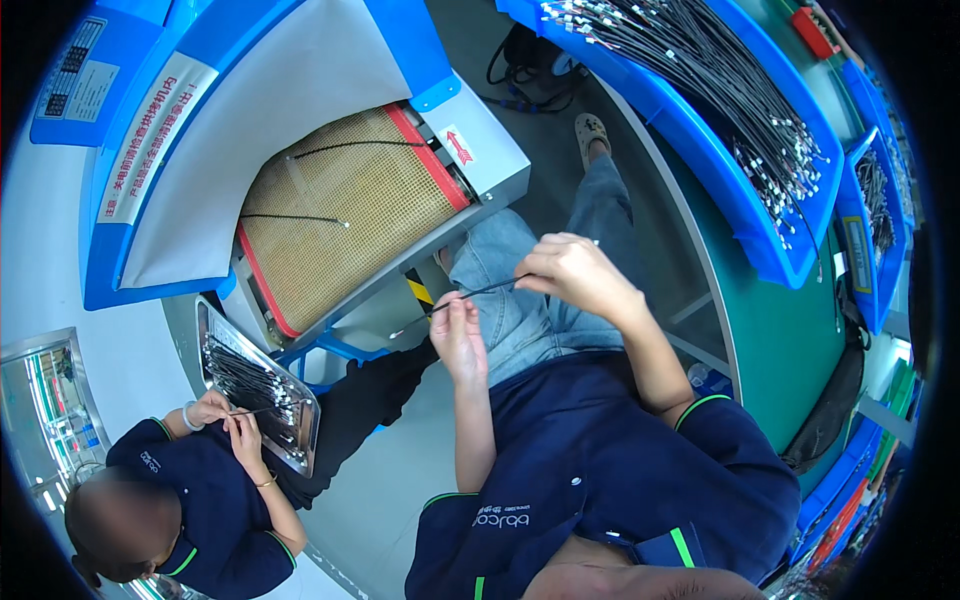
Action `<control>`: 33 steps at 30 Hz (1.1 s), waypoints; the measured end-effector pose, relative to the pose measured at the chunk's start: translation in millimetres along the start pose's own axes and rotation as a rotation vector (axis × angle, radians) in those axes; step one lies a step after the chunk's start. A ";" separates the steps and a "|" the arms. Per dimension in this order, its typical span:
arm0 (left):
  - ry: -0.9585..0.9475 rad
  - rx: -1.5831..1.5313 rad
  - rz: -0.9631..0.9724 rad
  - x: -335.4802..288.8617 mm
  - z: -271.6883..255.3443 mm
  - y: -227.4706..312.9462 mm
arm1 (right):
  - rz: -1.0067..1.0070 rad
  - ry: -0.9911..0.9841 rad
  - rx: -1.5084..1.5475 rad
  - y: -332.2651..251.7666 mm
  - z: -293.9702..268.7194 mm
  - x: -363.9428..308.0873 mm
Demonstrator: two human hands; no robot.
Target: The person repeatedly picks up black cables with white connectors from a blue bin, inserts them into a blue machine, and places them on a tray. The person works continuously at a workstation in a factory setting.
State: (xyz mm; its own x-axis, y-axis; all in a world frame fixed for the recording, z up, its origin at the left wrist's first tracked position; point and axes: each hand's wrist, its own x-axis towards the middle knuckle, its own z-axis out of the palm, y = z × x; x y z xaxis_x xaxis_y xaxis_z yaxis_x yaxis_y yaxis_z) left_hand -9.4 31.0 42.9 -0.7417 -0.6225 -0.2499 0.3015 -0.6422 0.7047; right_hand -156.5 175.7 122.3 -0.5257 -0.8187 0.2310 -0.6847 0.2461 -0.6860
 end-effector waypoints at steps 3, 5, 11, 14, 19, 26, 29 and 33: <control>0.053 -0.019 0.086 5.7 -10.2 11.6 | 0.031 0.014 -0.034 7.6 -17.8 -4.7; 0.084 0.000 0.109 6.7 -14.3 17.6 | 0.062 -0.003 0.006 11.2 -22.4 -7.0; 0.103 0.014 0.155 7.1 -12.0 22.9 | 0.015 0.036 0.068 12.7 -23.7 -8.2; 0.118 0.026 0.159 8.1 -13.9 24.9 | 0.015 0.073 0.113 13.6 -21.6 -9.2; 0.158 0.053 0.157 7.2 -14.7 25.0 | -0.013 0.144 0.124 14.6 -18.1 -11.9; 0.174 0.107 0.141 7.0 -9.1 29.1 | -0.395 0.321 -0.145 21.5 -17.9 -14.9; 0.185 0.132 0.133 5.3 -2.0 32.7 | -0.427 0.342 -0.206 23.7 -18.6 -16.4; 0.165 0.171 0.124 4.2 1.2 37.5 | -0.469 0.353 -0.230 21.2 -22.0 -16.8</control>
State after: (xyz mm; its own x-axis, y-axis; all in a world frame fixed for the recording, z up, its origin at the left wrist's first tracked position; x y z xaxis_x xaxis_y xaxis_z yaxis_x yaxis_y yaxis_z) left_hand -1.9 4.9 69.1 -0.5930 -0.7655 -0.2496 0.2684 -0.4802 0.8351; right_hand -173.3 206.2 119.0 -0.2510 -0.6553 0.7124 -0.9533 0.0396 -0.2995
